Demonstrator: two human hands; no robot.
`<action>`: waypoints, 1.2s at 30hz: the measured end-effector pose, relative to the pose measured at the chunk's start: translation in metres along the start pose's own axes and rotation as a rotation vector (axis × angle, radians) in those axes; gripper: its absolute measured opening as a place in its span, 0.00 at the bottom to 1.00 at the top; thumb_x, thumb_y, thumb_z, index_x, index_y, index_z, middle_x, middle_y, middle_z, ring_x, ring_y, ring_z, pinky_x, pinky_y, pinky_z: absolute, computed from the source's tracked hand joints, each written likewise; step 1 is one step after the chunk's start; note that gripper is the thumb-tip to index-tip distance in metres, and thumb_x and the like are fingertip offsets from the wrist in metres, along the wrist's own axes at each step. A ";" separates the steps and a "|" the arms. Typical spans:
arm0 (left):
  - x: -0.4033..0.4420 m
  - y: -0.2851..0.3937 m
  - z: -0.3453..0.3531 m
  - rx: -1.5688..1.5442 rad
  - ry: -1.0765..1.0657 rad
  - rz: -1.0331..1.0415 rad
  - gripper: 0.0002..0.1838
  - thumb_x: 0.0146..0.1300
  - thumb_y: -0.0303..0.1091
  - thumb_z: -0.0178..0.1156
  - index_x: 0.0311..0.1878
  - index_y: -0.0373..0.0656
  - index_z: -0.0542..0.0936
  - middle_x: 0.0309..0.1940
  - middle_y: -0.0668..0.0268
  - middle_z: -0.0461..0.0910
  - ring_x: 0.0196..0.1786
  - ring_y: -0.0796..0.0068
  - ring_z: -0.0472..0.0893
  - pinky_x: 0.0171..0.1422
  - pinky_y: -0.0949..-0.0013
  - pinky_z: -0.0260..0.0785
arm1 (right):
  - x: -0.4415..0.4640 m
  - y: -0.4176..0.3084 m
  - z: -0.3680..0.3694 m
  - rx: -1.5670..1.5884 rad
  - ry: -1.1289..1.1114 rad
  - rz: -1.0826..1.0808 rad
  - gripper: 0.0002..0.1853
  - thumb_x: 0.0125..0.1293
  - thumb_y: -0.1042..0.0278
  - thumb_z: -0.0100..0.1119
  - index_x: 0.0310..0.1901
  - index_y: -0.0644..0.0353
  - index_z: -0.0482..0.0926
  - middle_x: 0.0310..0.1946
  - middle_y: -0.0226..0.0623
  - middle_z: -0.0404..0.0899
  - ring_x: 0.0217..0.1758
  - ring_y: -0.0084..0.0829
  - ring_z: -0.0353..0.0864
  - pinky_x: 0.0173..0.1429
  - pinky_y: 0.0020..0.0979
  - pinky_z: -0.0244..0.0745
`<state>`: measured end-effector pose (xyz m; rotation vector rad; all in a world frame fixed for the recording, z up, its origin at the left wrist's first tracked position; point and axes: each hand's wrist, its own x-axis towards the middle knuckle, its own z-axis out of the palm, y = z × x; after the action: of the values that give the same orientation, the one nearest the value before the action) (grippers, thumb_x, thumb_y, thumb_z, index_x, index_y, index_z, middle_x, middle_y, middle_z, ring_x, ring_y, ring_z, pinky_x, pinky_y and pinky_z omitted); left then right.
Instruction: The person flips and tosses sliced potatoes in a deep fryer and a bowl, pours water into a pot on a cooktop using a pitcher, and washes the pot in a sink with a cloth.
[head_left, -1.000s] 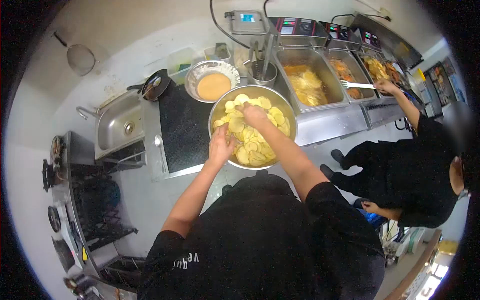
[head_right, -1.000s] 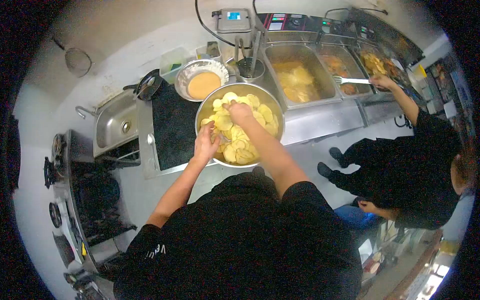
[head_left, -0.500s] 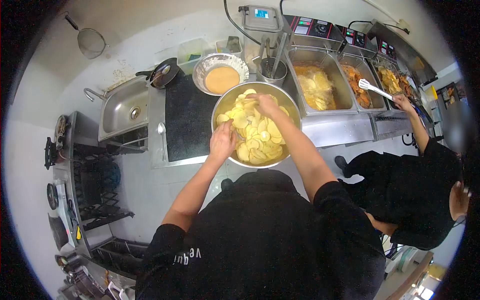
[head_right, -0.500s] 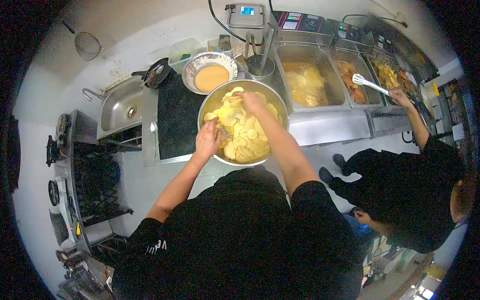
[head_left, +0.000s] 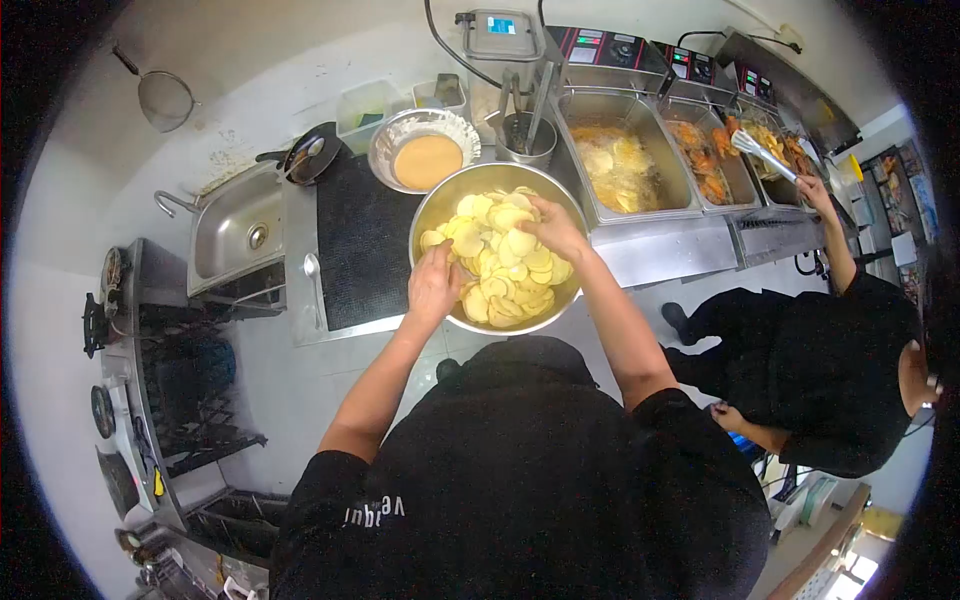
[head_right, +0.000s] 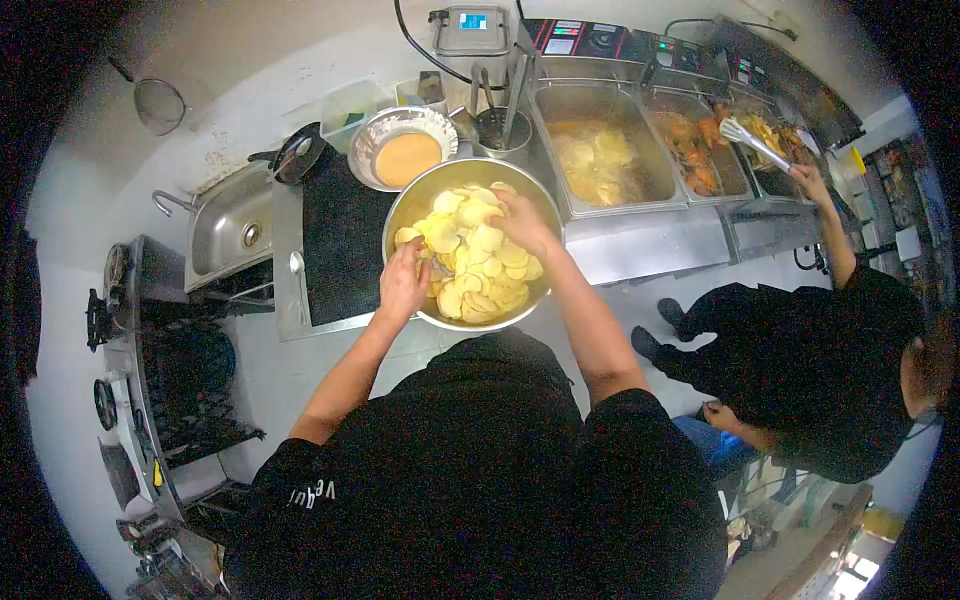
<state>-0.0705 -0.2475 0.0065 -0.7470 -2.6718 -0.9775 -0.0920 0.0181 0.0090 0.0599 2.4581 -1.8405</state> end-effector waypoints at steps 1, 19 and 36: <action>0.000 -0.001 0.000 -0.006 -0.002 0.004 0.21 0.56 0.24 0.58 0.55 0.38 0.70 0.43 0.53 0.78 0.46 0.52 0.79 0.51 0.57 0.72 | -0.004 -0.001 -0.002 -0.004 0.006 0.003 0.28 0.57 0.72 0.65 0.61 0.63 0.72 0.57 0.44 0.76 0.59 0.37 0.75 0.62 0.29 0.69; 0.000 0.001 0.002 -0.013 0.043 0.017 0.21 0.57 0.25 0.59 0.54 0.36 0.71 0.41 0.51 0.76 0.44 0.50 0.78 0.49 0.56 0.71 | 0.030 -0.008 -0.228 -0.910 0.300 0.222 0.26 0.57 0.72 0.62 0.60 0.53 0.74 0.45 0.52 0.81 0.48 0.43 0.82 0.51 0.37 0.75; -0.001 -0.002 -0.002 -0.046 0.041 0.056 0.22 0.57 0.26 0.58 0.56 0.37 0.70 0.43 0.51 0.75 0.45 0.50 0.77 0.49 0.55 0.71 | -0.035 -0.020 0.053 -1.156 -0.115 0.147 0.39 0.53 0.43 0.66 0.66 0.46 0.65 0.55 0.50 0.74 0.57 0.50 0.74 0.55 0.50 0.72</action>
<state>-0.0703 -0.2504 0.0067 -0.7973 -2.5872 -1.0324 -0.0570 -0.0381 0.0159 0.0582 2.8854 -0.1785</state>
